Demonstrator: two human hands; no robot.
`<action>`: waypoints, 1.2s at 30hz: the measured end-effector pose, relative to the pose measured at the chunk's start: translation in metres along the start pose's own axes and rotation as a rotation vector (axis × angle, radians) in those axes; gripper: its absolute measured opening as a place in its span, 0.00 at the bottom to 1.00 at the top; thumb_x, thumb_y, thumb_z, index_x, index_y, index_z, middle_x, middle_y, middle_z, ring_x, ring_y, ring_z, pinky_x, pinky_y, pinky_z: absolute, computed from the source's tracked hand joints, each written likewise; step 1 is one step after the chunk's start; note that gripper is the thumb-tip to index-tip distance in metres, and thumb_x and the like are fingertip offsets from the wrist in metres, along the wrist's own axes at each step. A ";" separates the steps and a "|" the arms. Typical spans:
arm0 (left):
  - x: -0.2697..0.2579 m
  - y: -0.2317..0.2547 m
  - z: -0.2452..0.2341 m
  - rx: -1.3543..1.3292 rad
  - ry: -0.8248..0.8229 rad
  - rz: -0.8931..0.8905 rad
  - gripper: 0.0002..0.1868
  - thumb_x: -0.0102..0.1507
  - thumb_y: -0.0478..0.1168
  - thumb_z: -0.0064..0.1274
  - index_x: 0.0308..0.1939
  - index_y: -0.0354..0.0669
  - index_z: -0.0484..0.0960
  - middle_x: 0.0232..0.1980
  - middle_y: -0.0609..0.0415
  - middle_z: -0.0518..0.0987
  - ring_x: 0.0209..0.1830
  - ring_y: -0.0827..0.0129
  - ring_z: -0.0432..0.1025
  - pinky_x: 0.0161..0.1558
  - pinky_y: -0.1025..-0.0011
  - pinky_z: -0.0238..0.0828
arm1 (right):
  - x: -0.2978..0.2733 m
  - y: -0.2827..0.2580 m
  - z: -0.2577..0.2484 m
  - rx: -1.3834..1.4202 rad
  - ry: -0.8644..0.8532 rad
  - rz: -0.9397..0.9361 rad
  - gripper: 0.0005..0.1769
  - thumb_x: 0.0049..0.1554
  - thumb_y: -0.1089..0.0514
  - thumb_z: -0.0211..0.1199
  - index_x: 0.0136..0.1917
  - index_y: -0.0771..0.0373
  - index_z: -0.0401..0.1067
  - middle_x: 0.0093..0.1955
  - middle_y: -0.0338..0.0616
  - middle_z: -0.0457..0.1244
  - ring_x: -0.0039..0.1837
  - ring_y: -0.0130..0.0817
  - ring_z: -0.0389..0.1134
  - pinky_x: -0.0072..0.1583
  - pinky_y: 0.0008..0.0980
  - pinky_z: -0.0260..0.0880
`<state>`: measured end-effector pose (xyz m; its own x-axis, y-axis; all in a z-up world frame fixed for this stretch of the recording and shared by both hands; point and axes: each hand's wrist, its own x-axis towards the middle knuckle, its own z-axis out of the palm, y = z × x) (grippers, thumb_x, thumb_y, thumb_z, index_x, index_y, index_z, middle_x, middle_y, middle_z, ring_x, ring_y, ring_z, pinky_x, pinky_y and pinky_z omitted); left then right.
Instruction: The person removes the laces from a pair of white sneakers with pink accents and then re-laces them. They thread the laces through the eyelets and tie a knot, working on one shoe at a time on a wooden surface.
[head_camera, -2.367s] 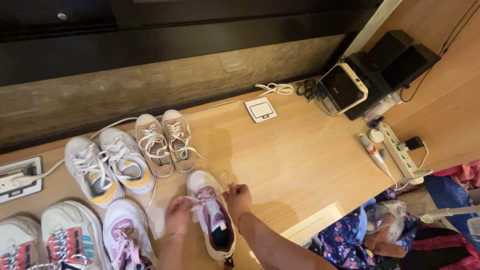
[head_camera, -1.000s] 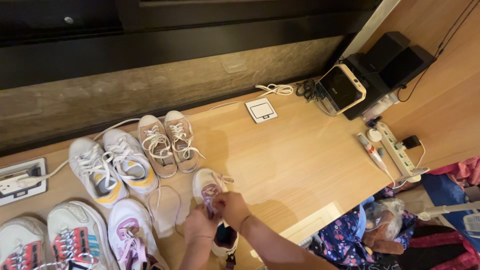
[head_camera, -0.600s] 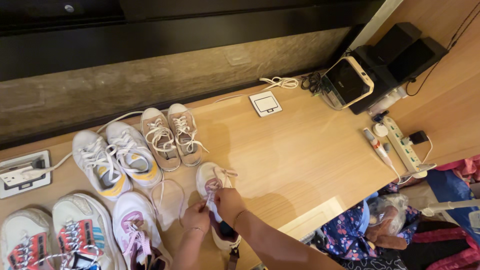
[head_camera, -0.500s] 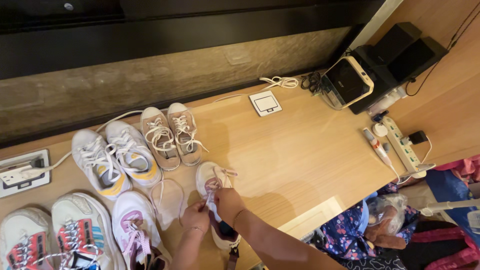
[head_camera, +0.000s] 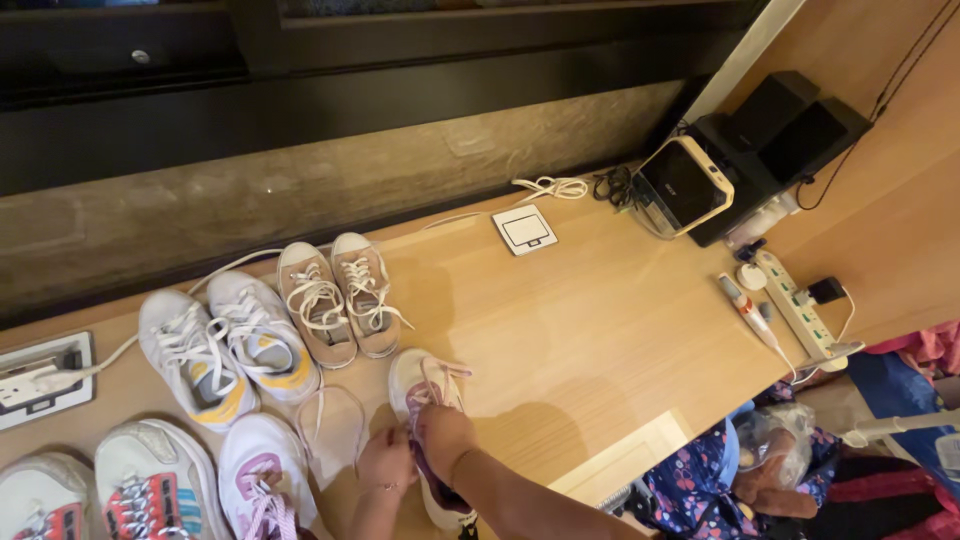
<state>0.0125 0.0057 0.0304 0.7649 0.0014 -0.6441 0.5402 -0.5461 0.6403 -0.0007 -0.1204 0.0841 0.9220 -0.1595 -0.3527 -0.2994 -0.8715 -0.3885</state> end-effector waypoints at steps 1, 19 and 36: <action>0.007 -0.001 0.002 0.125 0.059 0.047 0.24 0.67 0.58 0.43 0.48 0.45 0.84 0.48 0.43 0.85 0.51 0.47 0.79 0.54 0.55 0.75 | -0.004 -0.001 -0.007 0.020 -0.011 -0.002 0.08 0.56 0.58 0.59 0.42 0.60 0.78 0.44 0.56 0.70 0.49 0.53 0.71 0.52 0.47 0.72; -0.034 0.039 -0.020 0.329 0.275 0.608 0.12 0.69 0.47 0.47 0.44 0.45 0.80 0.47 0.45 0.81 0.48 0.46 0.76 0.50 0.53 0.72 | -0.022 0.008 -0.006 0.487 0.348 -0.272 0.04 0.55 0.59 0.66 0.42 0.60 0.80 0.42 0.58 0.68 0.48 0.56 0.68 0.52 0.45 0.70; 0.043 -0.042 0.039 -0.299 0.033 0.604 0.18 0.61 0.40 0.59 0.53 0.38 0.76 0.46 0.55 0.81 0.45 0.73 0.76 0.47 0.73 0.74 | -0.058 -0.055 -0.084 0.111 0.333 -0.468 0.06 0.55 0.56 0.66 0.43 0.54 0.83 0.41 0.46 0.71 0.49 0.48 0.72 0.55 0.46 0.68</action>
<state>0.0093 -0.0034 -0.0407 0.9710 -0.2031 -0.1260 0.0840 -0.2035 0.9755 -0.0174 -0.1021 0.1977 0.9843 0.0780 0.1581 0.1515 -0.8333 -0.5317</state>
